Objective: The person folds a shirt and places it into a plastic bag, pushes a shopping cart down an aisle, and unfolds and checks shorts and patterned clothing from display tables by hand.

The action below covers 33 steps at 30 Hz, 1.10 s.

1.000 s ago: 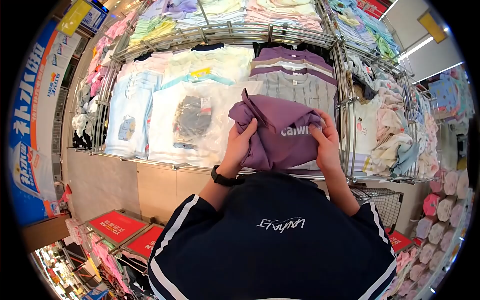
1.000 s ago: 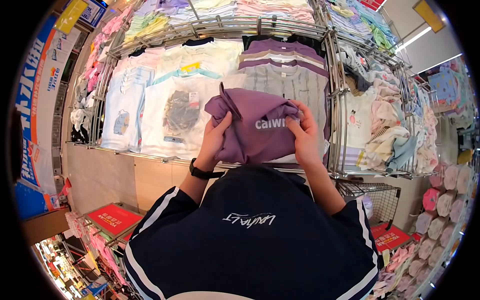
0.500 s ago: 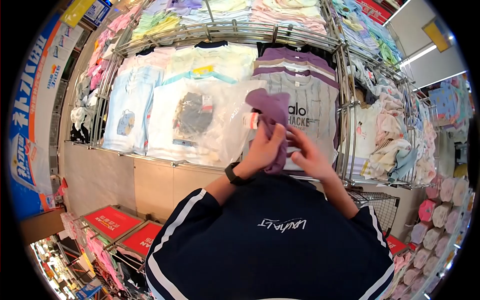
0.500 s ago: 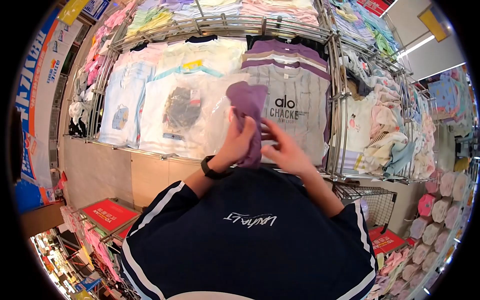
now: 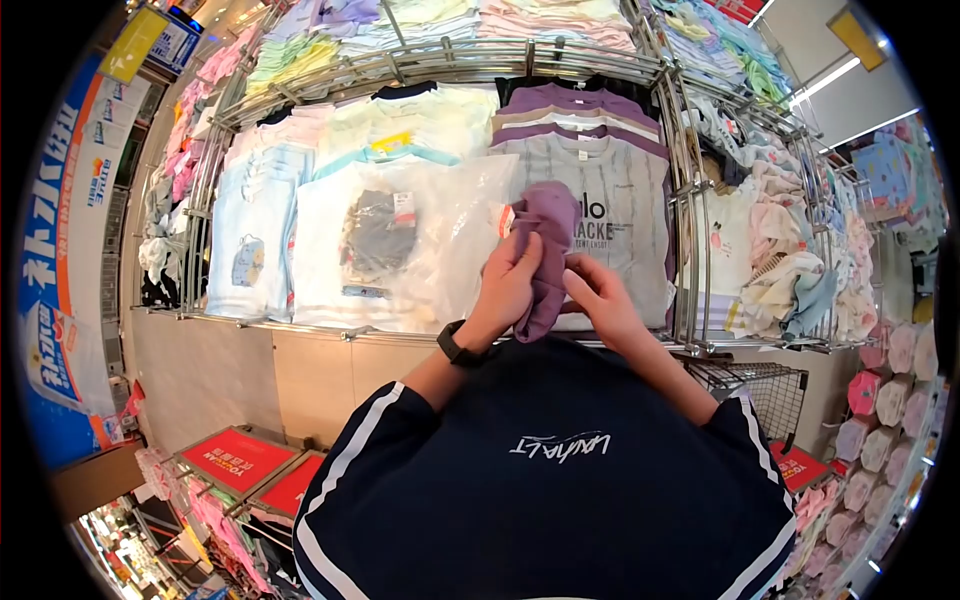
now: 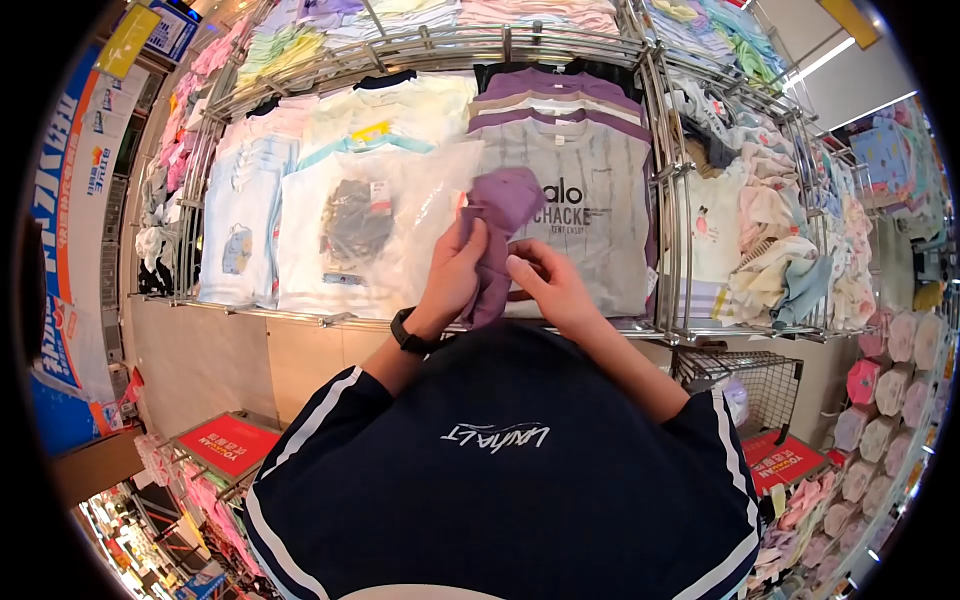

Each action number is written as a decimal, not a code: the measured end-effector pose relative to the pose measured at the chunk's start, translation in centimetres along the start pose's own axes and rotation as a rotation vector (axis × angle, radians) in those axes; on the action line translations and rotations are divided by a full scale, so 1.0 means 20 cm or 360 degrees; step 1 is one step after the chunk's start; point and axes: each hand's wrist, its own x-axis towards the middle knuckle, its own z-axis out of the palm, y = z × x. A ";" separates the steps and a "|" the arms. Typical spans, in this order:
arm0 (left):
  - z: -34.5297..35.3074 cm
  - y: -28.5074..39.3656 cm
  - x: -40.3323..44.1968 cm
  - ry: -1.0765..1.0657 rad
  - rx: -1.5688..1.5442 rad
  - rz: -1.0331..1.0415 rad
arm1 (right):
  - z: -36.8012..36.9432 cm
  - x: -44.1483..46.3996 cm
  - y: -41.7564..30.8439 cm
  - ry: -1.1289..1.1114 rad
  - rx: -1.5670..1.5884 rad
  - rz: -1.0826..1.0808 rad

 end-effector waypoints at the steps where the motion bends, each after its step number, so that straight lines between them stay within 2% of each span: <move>1: 0.01 0.04 0.00 -0.0115 0.0237 0.0005 | 0.02 0.00 0.01 0.0037 0.0033 -0.0029; 4: 0.06 0.04 0.05 -0.0322 0.0354 0.0263 | 0.01 0.02 0.07 0.0067 0.0220 -0.0111; 7: 0.04 0.06 0.05 -0.0120 0.0349 0.0247 | -0.01 0.04 0.07 0.0167 0.0272 -0.0259; 8: 0.04 0.07 0.06 0.0051 0.0295 0.0429 | -0.02 0.05 0.07 0.0315 0.0349 -0.0313; 11: -0.09 0.10 0.07 0.0273 -0.0471 0.0184 | -0.12 0.06 0.00 0.0443 0.0592 -0.0435; 14: -0.08 0.16 0.03 0.0439 -0.0662 0.0320 | -0.26 0.07 -0.05 0.0381 0.0730 -0.0581; 17: -0.26 -0.06 -0.06 -0.0173 0.0101 0.0080 | -0.33 0.07 -0.15 0.0238 0.1149 -0.0690; 20: -0.22 0.04 -0.12 -0.1028 0.1213 -0.0460 | -0.42 0.05 -0.23 0.0021 0.1282 -0.0703; 22: -0.20 0.03 -0.15 -0.0849 0.1195 -0.0203 | -0.42 0.04 -0.27 0.0032 0.1186 -0.0692; 23: -0.18 0.02 -0.14 -0.0755 0.1179 -0.0074 | -0.40 0.04 -0.29 0.0035 0.1137 -0.0686; 24: -0.13 0.05 -0.13 -0.0485 0.0881 0.0050 | -0.39 0.04 -0.29 0.0083 0.1129 -0.0631; 26: -0.03 0.07 -0.08 -0.0353 0.0567 0.0339 | -0.37 0.04 -0.28 -0.0187 0.1167 -0.0460; 28: 0.01 0.15 0.04 -0.0612 0.0783 0.0686 | -0.29 0.04 -0.26 -0.0270 0.1085 -0.0342; 31: 0.07 0.05 0.08 -0.0348 0.0015 0.0355 | -0.15 0.03 -0.27 -0.0062 0.0750 -0.0398; 32: 0.03 0.03 0.13 -0.0563 -0.0101 0.0153 | -0.15 0.01 -0.28 0.0033 0.0688 -0.0474; 33: 0.03 -0.02 0.15 -0.0475 -0.0212 0.0107 | -0.16 0.00 -0.29 0.0126 0.0626 -0.0550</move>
